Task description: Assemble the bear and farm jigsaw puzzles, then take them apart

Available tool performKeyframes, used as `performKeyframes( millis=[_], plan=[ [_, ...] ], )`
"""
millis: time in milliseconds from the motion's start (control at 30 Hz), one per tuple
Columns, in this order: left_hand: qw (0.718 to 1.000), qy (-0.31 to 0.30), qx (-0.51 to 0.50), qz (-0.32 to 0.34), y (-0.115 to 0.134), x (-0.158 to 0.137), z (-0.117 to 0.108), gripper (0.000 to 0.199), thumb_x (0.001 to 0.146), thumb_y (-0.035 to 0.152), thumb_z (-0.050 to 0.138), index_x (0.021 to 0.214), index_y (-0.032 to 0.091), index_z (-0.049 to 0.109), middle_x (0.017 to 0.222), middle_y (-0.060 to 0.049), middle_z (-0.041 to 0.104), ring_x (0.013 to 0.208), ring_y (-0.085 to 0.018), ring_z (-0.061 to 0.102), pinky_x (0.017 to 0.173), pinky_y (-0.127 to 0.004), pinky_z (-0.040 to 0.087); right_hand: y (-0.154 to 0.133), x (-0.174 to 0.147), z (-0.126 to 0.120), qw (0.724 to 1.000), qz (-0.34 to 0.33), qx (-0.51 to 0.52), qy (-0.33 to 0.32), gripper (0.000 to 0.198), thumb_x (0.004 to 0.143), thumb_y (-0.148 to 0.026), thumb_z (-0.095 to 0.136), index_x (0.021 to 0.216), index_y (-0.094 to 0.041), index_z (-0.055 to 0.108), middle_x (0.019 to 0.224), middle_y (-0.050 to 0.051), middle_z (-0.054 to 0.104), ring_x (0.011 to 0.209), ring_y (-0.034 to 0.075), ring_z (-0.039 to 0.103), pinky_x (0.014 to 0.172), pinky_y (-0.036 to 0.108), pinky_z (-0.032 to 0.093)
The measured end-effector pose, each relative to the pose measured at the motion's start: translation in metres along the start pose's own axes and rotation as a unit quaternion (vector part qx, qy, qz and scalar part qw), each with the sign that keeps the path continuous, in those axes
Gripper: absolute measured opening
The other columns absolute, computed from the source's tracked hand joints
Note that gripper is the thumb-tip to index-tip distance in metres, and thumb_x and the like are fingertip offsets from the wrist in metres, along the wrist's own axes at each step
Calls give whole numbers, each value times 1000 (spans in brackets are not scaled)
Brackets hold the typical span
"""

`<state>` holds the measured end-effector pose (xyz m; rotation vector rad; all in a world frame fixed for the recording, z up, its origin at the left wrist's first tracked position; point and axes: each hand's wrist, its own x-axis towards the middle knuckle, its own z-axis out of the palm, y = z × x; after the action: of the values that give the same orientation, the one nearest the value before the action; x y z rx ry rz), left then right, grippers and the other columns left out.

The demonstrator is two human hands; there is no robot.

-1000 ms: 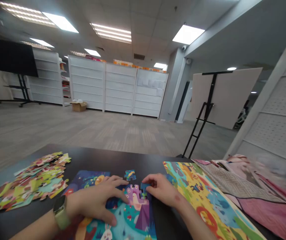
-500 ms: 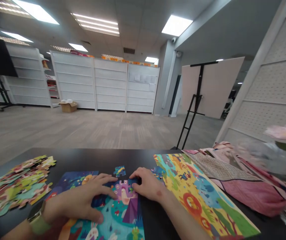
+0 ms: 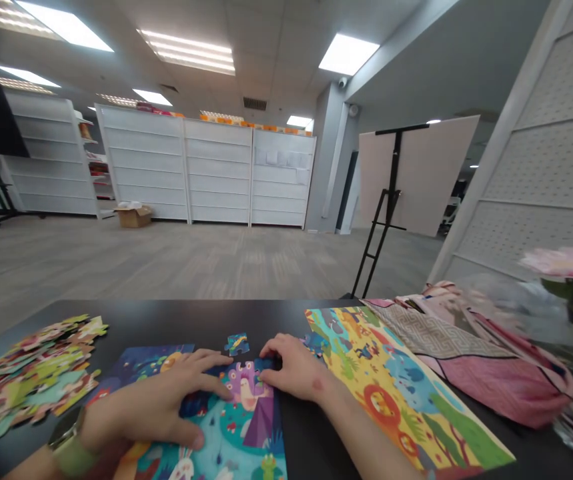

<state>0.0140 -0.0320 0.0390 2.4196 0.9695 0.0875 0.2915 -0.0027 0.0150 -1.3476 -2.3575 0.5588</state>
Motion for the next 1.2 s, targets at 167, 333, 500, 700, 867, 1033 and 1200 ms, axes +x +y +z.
performKeyframes(
  millis=[167,333,500,700,867,1033,1200],
  plan=[
    [1000,10,-1,14,-4,0,2,62,72,62,78,129,45,62,156,-3,39,144,-42,29,114,-62,28,-3,-2,0,1000,11,-5,2,24,77,-26,72,101,-24,73,96,3,65,90,19,61,80,30,46],
    [1000,14,2,20,-5,-1,3,62,72,62,78,129,46,62,156,-4,39,143,-44,29,113,-64,29,-4,-1,8,999,22,24,8,28,73,-19,69,101,-23,72,98,3,63,87,18,60,79,30,46],
    [1000,11,5,17,-4,-2,2,62,72,63,77,130,45,62,156,-5,38,143,-44,29,113,-64,29,7,5,10,988,53,143,23,34,69,-11,66,101,-20,74,91,2,64,80,16,57,73,29,45],
    [1000,9,9,13,-2,-2,2,62,72,63,77,130,44,62,156,-4,39,143,-43,29,113,-63,29,13,7,4,931,71,357,-19,26,74,-33,72,94,-17,73,78,0,66,67,13,57,63,26,45],
    [1000,7,11,8,-3,-3,3,63,72,63,77,130,45,61,157,-4,38,144,-44,28,113,-64,28,25,14,-3,972,96,198,80,29,81,-33,59,105,-18,67,93,6,71,75,17,65,67,30,53],
    [1000,11,1,15,-2,-4,1,61,72,64,77,128,45,63,156,-4,39,143,-45,29,114,-65,26,51,9,-40,978,136,65,146,35,82,-22,48,109,-17,68,118,12,67,111,25,60,92,37,46],
    [1000,15,0,23,-3,-3,2,61,72,64,77,129,44,63,156,-5,39,143,-44,29,113,-65,26,63,-13,-66,983,180,-9,36,15,67,-19,59,76,-18,71,71,3,68,73,21,63,68,30,45]
  ],
)
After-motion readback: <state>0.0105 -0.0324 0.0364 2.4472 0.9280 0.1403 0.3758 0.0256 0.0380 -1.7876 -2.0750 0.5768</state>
